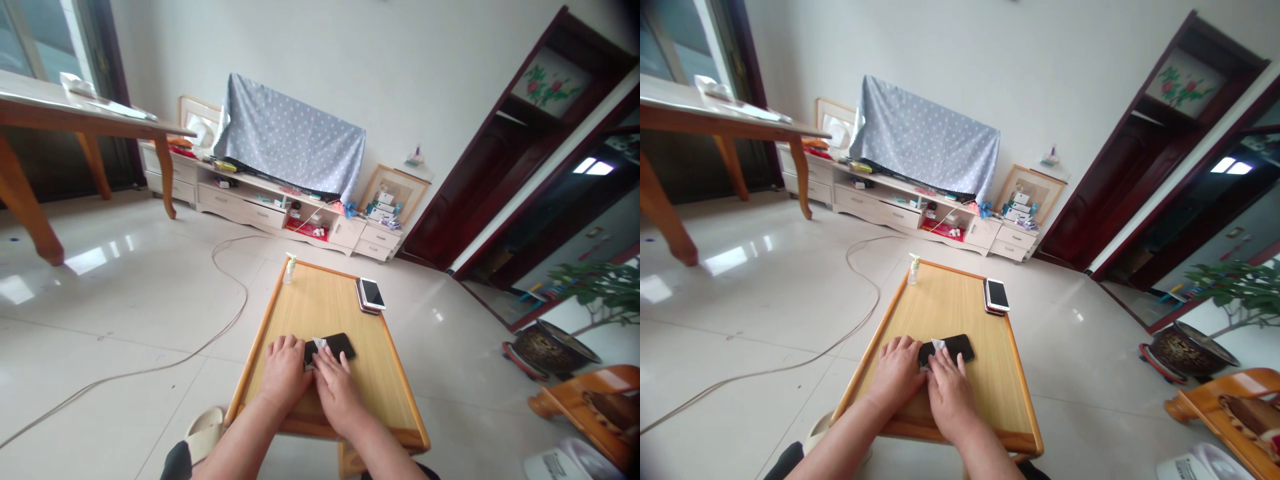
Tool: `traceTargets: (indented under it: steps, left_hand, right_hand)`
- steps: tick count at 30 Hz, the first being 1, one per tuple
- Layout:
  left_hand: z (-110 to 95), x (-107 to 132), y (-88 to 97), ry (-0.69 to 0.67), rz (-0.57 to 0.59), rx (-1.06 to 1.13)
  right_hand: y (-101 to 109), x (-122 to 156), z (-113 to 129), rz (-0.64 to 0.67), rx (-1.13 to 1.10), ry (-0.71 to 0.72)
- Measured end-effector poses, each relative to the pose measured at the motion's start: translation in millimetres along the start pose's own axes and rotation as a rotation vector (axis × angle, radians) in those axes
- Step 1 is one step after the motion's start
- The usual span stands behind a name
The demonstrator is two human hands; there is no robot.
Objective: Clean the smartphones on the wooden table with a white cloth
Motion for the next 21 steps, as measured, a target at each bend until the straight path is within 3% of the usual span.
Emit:
traceTargets:
  steps: [6,8,13,15,19,21]
  left_hand:
    - [0.2,-0.7,0.3,0.002,-0.02,-0.01]
    - [0.6,-0.1,-0.1,0.021,-0.007,0.0]
    - [1.4,1.6,-0.3,0.018,0.0,0.008]
    - [1.8,1.3,-0.7,0.002,-0.009,0.008]
    - [2.9,-0.4,-2.8,-0.012,-0.013,0.013]
    - [3.7,-0.7,-3.1,-0.007,-0.021,0.011]
  right_hand:
    - [22.3,-12.2,-38.6,-0.077,0.098,-0.213]
    - [17.4,-12.6,-30.4,-0.064,0.085,-0.221]
    - [0.1,-3.5,8.9,0.026,-0.012,-0.029]
    - [3.5,-5.3,2.1,0.016,-0.014,-0.072]
    - [14.6,-15.1,-28.8,-0.083,0.051,-0.297]
    - [10.7,-16.3,-28.8,-0.09,0.053,-0.32]
Point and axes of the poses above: each hand's wrist, its own x-axis away from the middle knuckle, its own y-axis out of the back of the hand, z = x × y, the point moved 6 cm from there along -x, towards the middle knuckle, and after that the axes turned 1 degree about -y, right-handed, at the moved point
